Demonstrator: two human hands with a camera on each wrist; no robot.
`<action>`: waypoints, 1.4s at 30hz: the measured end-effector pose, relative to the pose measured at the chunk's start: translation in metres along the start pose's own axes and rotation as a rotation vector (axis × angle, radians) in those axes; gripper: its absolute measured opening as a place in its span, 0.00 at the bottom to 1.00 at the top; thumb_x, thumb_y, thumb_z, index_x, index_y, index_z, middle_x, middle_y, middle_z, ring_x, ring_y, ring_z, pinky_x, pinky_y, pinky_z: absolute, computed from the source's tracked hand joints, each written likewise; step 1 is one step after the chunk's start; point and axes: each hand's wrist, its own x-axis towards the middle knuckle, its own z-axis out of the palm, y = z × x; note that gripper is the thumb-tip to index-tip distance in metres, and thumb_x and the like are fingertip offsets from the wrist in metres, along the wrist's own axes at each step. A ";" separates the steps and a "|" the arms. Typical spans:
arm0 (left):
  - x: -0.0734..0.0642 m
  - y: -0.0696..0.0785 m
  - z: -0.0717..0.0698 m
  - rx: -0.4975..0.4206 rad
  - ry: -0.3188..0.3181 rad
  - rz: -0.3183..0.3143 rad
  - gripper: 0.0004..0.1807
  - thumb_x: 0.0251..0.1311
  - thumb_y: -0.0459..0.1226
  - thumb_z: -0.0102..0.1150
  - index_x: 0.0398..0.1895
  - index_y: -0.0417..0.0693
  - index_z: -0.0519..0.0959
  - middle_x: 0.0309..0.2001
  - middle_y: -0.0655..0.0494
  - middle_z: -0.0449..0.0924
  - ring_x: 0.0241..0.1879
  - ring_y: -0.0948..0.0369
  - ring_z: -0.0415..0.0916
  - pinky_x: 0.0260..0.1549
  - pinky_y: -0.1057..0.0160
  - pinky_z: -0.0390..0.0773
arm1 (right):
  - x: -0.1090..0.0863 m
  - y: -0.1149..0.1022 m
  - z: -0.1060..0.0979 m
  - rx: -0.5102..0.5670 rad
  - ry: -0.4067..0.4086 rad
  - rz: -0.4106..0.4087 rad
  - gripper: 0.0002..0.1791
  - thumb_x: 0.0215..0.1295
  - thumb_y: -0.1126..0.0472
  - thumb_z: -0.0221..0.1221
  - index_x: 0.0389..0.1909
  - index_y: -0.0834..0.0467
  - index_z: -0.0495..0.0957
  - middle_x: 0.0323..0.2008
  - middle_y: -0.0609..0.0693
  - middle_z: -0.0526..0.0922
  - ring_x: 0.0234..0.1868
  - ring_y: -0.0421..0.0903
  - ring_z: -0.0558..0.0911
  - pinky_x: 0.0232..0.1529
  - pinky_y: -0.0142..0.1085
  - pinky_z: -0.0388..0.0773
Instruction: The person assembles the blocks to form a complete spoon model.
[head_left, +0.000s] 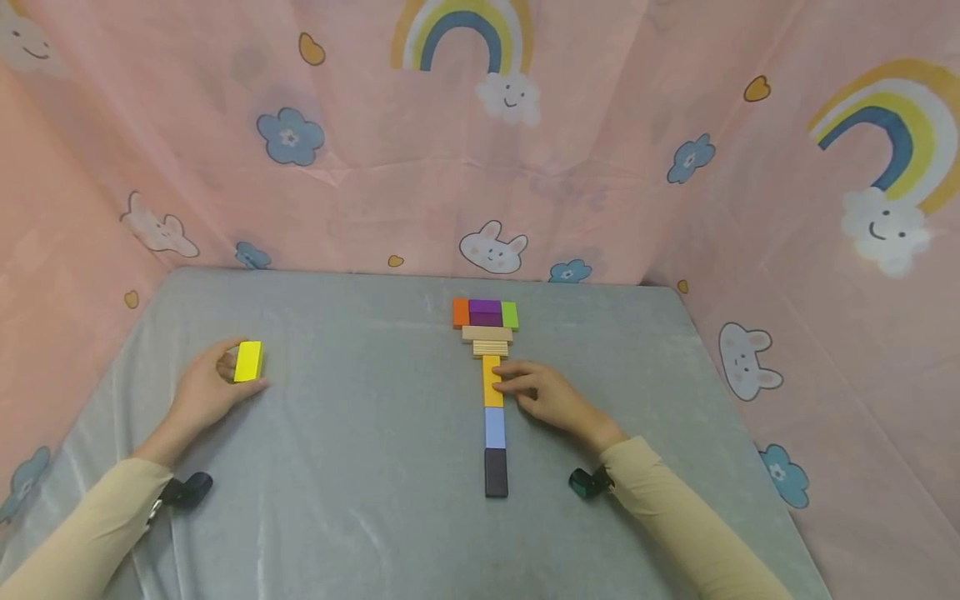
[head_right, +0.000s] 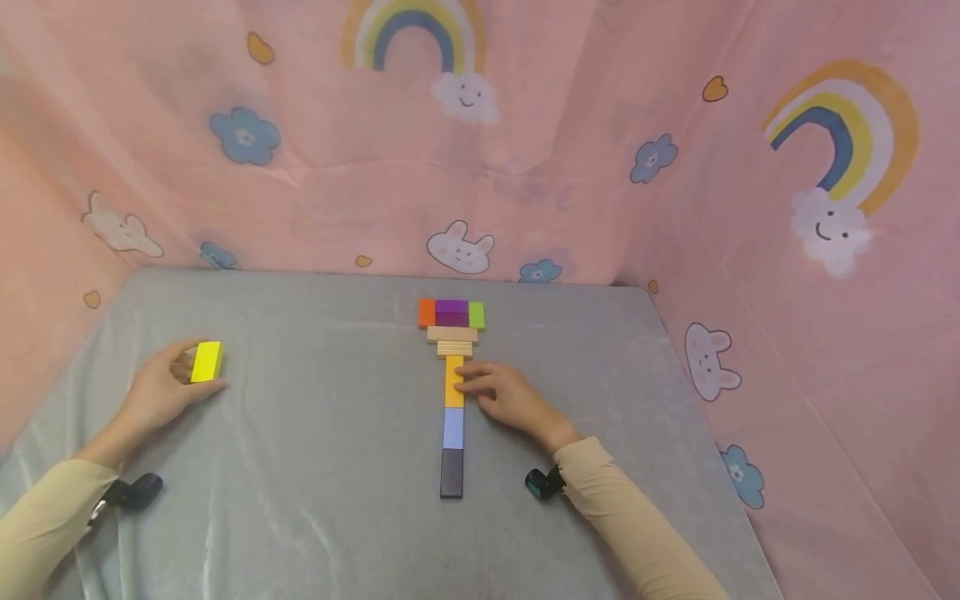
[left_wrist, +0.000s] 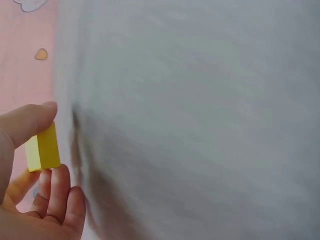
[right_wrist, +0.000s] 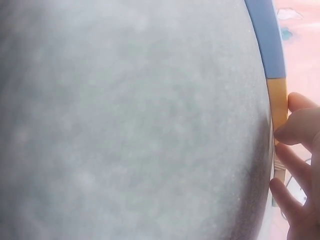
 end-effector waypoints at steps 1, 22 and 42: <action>0.002 0.002 -0.001 -0.002 -0.003 0.011 0.44 0.53 0.37 0.71 0.71 0.34 0.61 0.51 0.32 0.71 0.46 0.41 0.74 0.37 0.58 0.73 | 0.000 0.000 0.000 0.000 0.002 0.001 0.21 0.64 0.71 0.60 0.54 0.50 0.84 0.63 0.44 0.79 0.69 0.49 0.73 0.70 0.48 0.70; 0.048 0.054 0.032 -0.027 -0.017 0.145 0.30 0.58 0.28 0.64 0.66 0.37 0.71 0.55 0.35 0.73 0.53 0.40 0.72 0.52 0.40 0.76 | -0.001 -0.001 0.000 -0.015 0.015 -0.031 0.21 0.63 0.72 0.60 0.53 0.51 0.84 0.63 0.45 0.79 0.68 0.50 0.75 0.69 0.50 0.71; 0.114 0.129 0.079 -0.111 -0.102 0.226 0.27 0.59 0.33 0.66 0.64 0.43 0.75 0.59 0.42 0.77 0.59 0.45 0.73 0.61 0.43 0.73 | 0.000 -0.001 -0.001 -0.034 0.006 -0.040 0.20 0.63 0.71 0.60 0.53 0.51 0.84 0.63 0.46 0.80 0.68 0.50 0.75 0.68 0.50 0.72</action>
